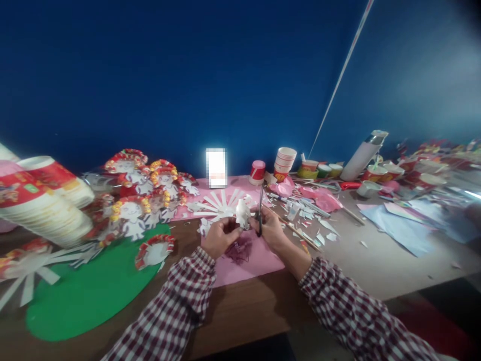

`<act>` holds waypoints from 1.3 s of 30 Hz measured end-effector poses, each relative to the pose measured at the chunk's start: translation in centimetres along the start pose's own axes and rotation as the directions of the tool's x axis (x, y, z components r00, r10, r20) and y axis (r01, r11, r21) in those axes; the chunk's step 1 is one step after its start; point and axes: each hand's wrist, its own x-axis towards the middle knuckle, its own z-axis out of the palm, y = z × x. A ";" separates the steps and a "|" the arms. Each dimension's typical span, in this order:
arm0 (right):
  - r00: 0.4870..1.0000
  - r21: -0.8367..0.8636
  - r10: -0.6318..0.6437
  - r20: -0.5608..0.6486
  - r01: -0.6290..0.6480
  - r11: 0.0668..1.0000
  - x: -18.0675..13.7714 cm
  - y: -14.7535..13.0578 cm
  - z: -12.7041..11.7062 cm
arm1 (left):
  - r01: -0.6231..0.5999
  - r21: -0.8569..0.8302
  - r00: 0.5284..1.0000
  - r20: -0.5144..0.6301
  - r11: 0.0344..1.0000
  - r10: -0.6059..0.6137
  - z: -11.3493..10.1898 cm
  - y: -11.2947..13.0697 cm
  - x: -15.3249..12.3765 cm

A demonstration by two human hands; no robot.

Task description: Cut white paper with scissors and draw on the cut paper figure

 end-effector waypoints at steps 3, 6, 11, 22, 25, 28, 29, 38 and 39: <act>0.998 -0.095 -0.059 -0.005 0.058 0.994 0.1 0.3 -0.1 | 0.086 -0.191 0.996 0.006 0.978 -0.087 0.1 0.3 -0.1; 0.994 -0.153 -0.110 0.002 0.109 0.982 0.1 0.5 0.0 | 0.098 -0.247 0.991 -0.068 0.964 -0.119 0.1 0.3 0.0; 0.999 -0.048 -0.014 0.042 0.016 0.999 -0.1 0.2 0.2 | 0.156 -0.377 0.960 -0.160 0.913 -0.230 0.1 0.8 0.2; 1.000 -0.037 0.003 0.025 -0.002 0.999 -0.1 0.0 0.3 | 0.176 -0.463 0.963 -0.101 0.869 -0.249 0.3 2.0 -0.1; 0.999 -0.043 -0.004 0.051 0.006 0.999 -0.2 0.2 0.3 | 0.151 -0.451 0.970 -0.103 0.880 -0.219 0.2 1.7 0.0; 0.995 -0.022 0.003 0.102 -0.001 1.000 -0.3 0.1 0.3 | 0.148 -0.441 0.965 -0.132 0.885 -0.227 0.2 1.4 0.1; 0.993 -0.009 0.009 0.121 -0.008 1.000 -0.3 0.0 0.3 | 0.148 -0.441 0.962 -0.145 0.885 -0.233 0.1 1.3 0.2; 0.988 0.035 0.054 0.143 -0.059 0.998 -0.4 -0.5 0.3 | 0.202 -0.500 0.954 -0.095 0.842 -0.285 0.1 1.9 0.0; 0.991 0.030 0.034 0.130 -0.039 0.999 -0.4 -0.5 0.3 | 0.203 -0.502 0.952 -0.098 0.840 -0.289 0.1 1.9 -0.1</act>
